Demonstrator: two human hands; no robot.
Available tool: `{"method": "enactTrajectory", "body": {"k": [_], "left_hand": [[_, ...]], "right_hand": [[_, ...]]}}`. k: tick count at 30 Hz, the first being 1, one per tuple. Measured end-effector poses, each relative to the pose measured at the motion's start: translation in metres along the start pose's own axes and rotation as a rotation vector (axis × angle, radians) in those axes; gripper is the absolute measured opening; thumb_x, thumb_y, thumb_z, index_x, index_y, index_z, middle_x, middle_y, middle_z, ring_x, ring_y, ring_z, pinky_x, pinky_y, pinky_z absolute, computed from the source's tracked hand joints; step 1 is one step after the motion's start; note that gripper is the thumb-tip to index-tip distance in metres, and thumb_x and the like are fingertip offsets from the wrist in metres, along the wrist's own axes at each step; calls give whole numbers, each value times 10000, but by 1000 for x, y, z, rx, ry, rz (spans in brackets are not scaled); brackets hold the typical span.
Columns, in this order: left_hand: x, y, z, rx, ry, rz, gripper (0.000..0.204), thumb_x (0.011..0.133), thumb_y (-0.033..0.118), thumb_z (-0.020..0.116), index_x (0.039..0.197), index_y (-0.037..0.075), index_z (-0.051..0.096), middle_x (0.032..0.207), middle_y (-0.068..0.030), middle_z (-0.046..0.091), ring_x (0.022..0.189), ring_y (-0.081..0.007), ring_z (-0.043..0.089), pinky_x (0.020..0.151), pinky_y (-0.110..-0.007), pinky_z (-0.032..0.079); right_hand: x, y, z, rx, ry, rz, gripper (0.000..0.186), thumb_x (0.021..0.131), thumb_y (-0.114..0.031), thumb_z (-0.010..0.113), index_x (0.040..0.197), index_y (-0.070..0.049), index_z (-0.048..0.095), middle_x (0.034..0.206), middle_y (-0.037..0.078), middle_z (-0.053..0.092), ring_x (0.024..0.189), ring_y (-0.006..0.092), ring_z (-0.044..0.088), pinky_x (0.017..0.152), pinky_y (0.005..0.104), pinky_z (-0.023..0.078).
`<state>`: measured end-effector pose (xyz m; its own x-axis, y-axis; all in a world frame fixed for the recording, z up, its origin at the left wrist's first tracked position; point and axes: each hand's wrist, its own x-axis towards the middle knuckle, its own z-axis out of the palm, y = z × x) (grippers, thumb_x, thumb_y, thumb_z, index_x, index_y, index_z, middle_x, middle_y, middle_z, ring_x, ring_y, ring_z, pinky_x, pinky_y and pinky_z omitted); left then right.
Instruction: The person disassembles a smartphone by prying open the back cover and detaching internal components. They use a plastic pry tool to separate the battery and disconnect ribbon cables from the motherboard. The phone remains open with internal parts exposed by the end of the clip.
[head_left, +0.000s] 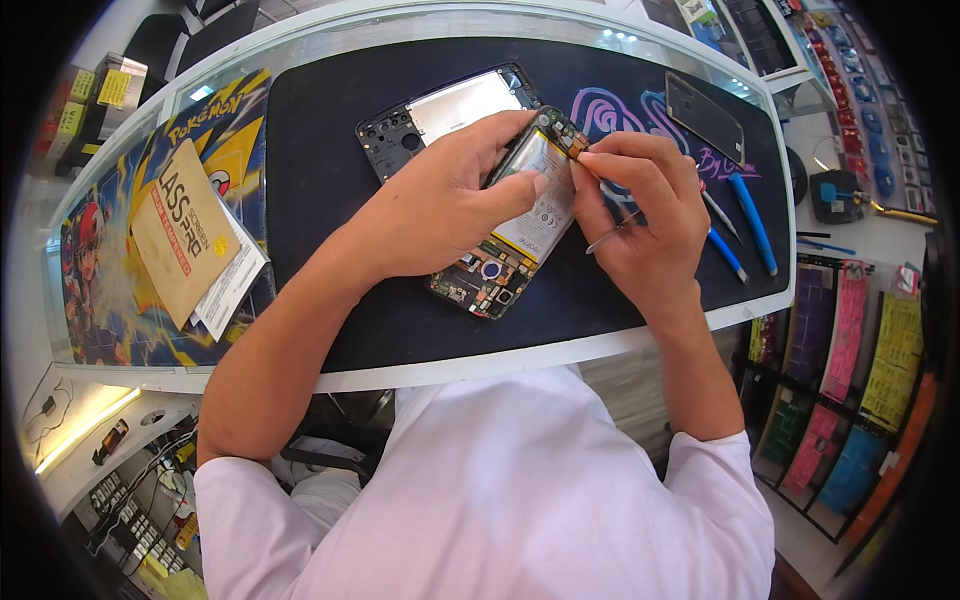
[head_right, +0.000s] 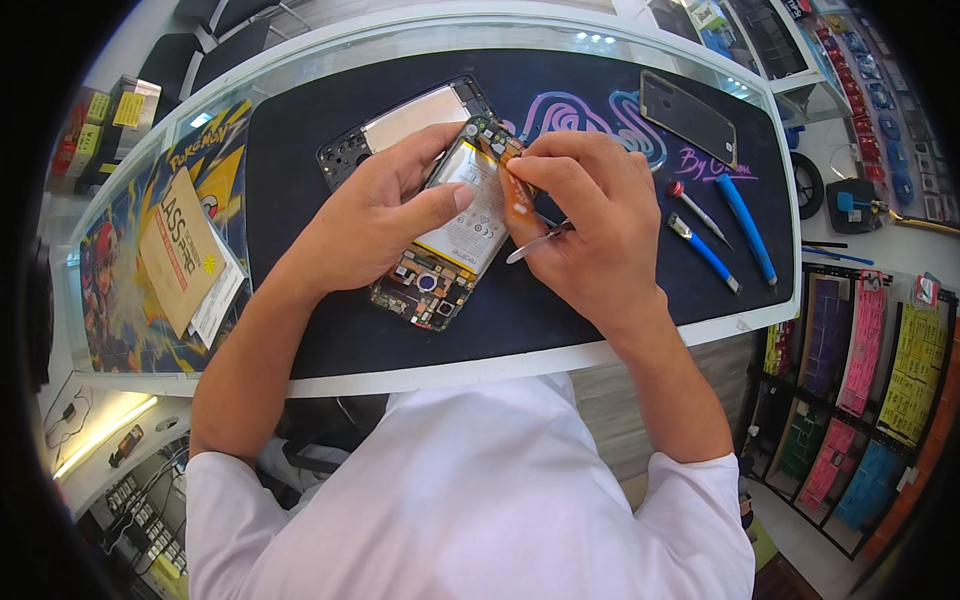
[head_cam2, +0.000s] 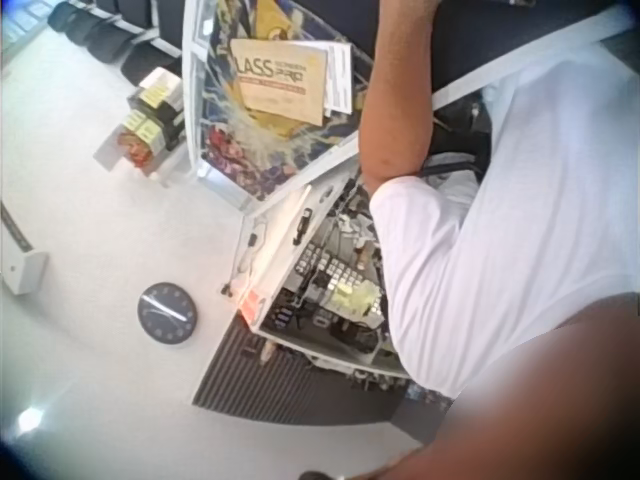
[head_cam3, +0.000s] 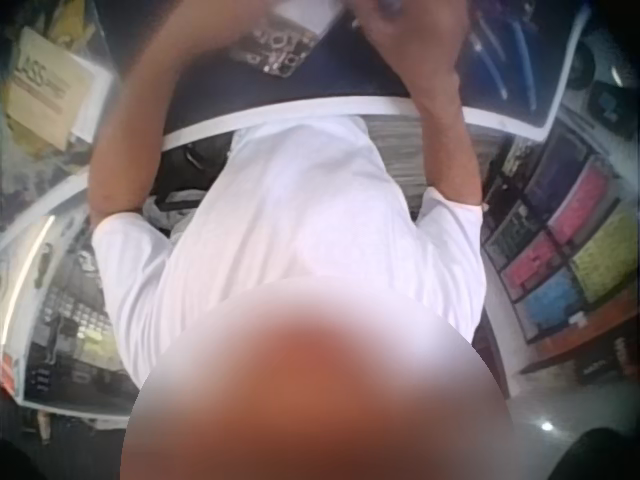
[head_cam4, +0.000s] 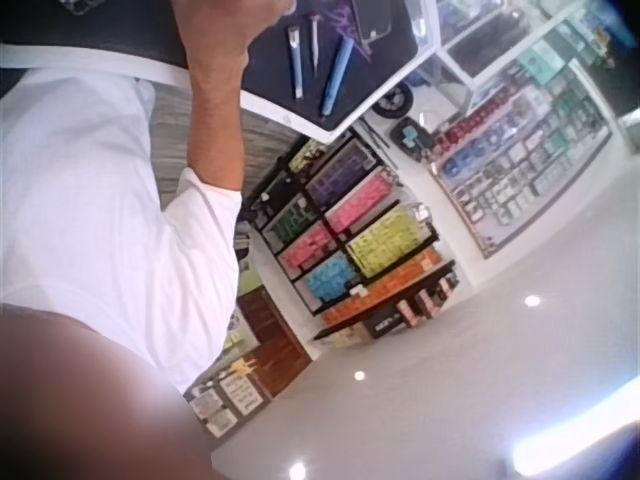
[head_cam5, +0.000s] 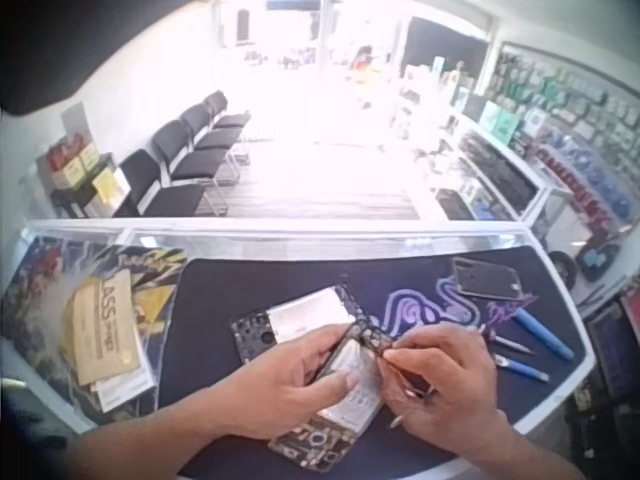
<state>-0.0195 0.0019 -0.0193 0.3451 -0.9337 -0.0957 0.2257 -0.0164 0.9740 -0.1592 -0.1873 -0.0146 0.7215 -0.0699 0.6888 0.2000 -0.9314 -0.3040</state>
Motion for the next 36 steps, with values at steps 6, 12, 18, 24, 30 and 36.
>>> {"method": "enactTrajectory", "body": {"k": [6, 12, 18, 24, 30, 36], "left_hand": [[1, -6, -4, 176, 57, 45, 540, 1091, 162, 627, 1560, -69, 493, 1332, -175, 704, 1173, -199, 700, 1040, -356, 575], [2, -12, -4, 179, 105, 90, 564, 1015, 268, 625, 1476, -56, 596, 1248, -245, 744, 1109, -307, 729, 1025, -391, 552], [2, -9, -7, 169, 42, 35, 520, 1113, 148, 637, 1563, -70, 489, 1326, -130, 705, 1178, -143, 690, 1031, -333, 577], [2, -6, -7, 159, 37, 27, 498, 1117, 158, 633, 1549, -58, 509, 1311, -121, 710, 1172, -137, 691, 1029, -326, 576], [1, -7, -7, 171, 39, 27, 497, 1117, 168, 641, 1546, -51, 519, 1311, -108, 709, 1171, -136, 689, 1032, -324, 574], [1, -8, -7, 149, 49, 16, 520, 1118, 167, 644, 1570, -48, 503, 1337, -105, 696, 1192, -135, 678, 1048, -321, 566]], "right_hand": [[-5, -2, 7, 163, 25, 192, 269, 828, 1, 905, 1053, -94, 792, 1064, 40, 779, 925, 207, 713, 817, 328, 534], [-5, 0, 8, 189, 4, 151, 273, 866, 75, 870, 1106, -25, 789, 1139, 91, 763, 993, 180, 745, 833, 274, 655], [-5, -1, 10, 245, 5, 159, 255, 888, 87, 853, 1117, -2, 783, 1156, 105, 753, 1015, 165, 748, 869, 276, 681], [-5, 1, 9, 205, 2, 159, 220, 901, 58, 856, 1098, -15, 792, 1116, 99, 770, 992, 160, 745, 842, 271, 670], [-8, 1, 9, 199, -25, 159, 190, 967, 68, 810, 1139, 12, 751, 1181, 125, 776, 1014, 161, 761, 909, 276, 606], [-5, -2, 8, 113, -46, 152, 209, 954, 54, 826, 1144, 6, 755, 1182, 115, 777, 974, 167, 759, 896, 284, 605]]}}
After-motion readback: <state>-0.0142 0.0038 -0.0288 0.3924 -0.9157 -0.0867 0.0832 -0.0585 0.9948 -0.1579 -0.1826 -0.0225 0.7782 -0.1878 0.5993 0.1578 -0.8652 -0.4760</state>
